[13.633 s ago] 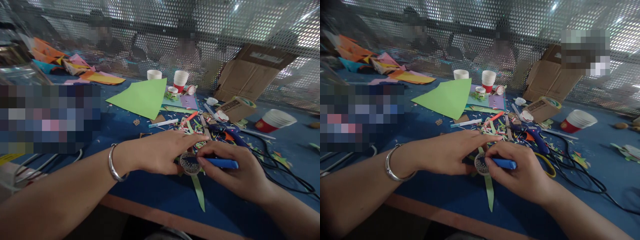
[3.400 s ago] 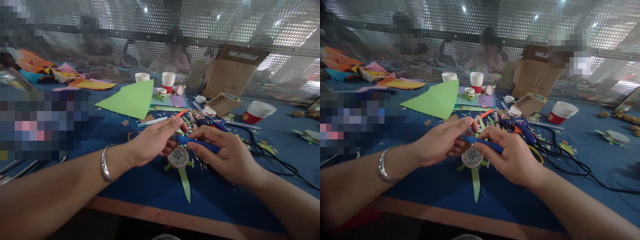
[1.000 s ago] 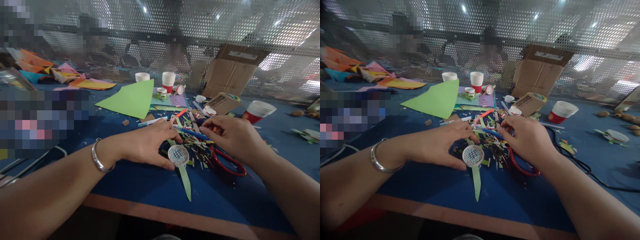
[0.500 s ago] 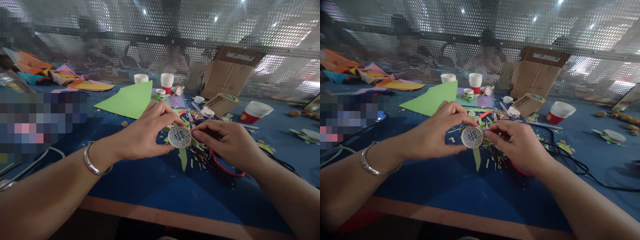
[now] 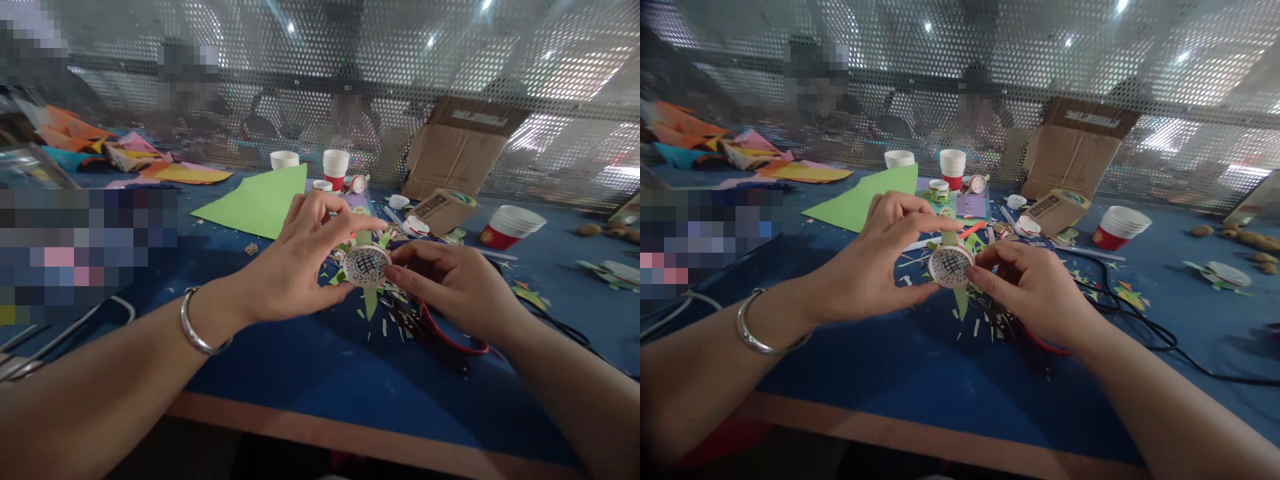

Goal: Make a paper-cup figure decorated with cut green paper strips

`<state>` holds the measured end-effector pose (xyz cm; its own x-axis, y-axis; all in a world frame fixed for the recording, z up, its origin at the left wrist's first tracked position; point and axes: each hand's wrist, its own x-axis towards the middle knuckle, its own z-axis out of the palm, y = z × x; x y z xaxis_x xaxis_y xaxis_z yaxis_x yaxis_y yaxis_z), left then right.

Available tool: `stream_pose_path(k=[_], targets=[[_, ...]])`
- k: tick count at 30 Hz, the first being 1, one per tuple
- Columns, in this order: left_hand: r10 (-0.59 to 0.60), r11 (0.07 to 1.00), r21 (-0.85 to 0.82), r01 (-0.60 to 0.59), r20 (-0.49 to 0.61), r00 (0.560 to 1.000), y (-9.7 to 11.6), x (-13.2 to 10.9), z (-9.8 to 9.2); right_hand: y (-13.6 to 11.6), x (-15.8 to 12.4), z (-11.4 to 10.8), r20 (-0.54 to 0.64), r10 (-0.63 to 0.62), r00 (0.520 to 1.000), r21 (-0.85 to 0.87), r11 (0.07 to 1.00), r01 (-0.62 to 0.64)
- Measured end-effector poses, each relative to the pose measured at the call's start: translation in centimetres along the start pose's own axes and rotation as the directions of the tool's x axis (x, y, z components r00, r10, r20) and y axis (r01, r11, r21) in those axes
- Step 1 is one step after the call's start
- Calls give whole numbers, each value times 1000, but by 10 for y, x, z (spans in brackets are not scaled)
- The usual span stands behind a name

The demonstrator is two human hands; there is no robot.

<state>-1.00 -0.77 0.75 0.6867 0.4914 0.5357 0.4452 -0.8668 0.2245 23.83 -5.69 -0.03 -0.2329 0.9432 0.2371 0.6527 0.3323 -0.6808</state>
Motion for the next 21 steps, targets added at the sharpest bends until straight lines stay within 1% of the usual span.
stream_pose_path(k=[2,4,5,7,8,10,13,16,18,21], targets=[[-69,989,-132,65,-29,997,-2,-1,1,-1,0,-1,-14,9,1000,-5,1000,-9],[-183,929,-333,161,-36,982,-6,-1,1,-1,1,-2,-30,-5,1000,-17,1000,4],[-244,870,-443,215,-9,970,-9,0,2,-2,1,-2,-33,-13,999,-22,1000,13],[-323,720,-621,311,97,941,-13,2,2,-2,0,-2,-34,-24,999,-12,1000,23],[-337,653,-672,349,155,929,-14,3,2,-1,0,-3,-28,-25,999,-3,1000,25],[-330,571,-718,397,242,912,-15,4,2,-1,-1,-3,-17,-28,999,7,1000,28],[-309,533,-743,406,276,910,-12,5,4,1,-1,-3,-2,-30,1000,-4,1000,30],[-286,516,-772,371,253,924,-9,5,7,1,-1,-2,-1,-44,999,-41,998,44],[-273,528,-777,342,226,935,-8,5,8,1,0,-2,-5,-54,999,-69,996,53],[-274,571,-760,311,180,945,-5,4,8,3,-1,-1,-16,-51,999,-100,994,49]])
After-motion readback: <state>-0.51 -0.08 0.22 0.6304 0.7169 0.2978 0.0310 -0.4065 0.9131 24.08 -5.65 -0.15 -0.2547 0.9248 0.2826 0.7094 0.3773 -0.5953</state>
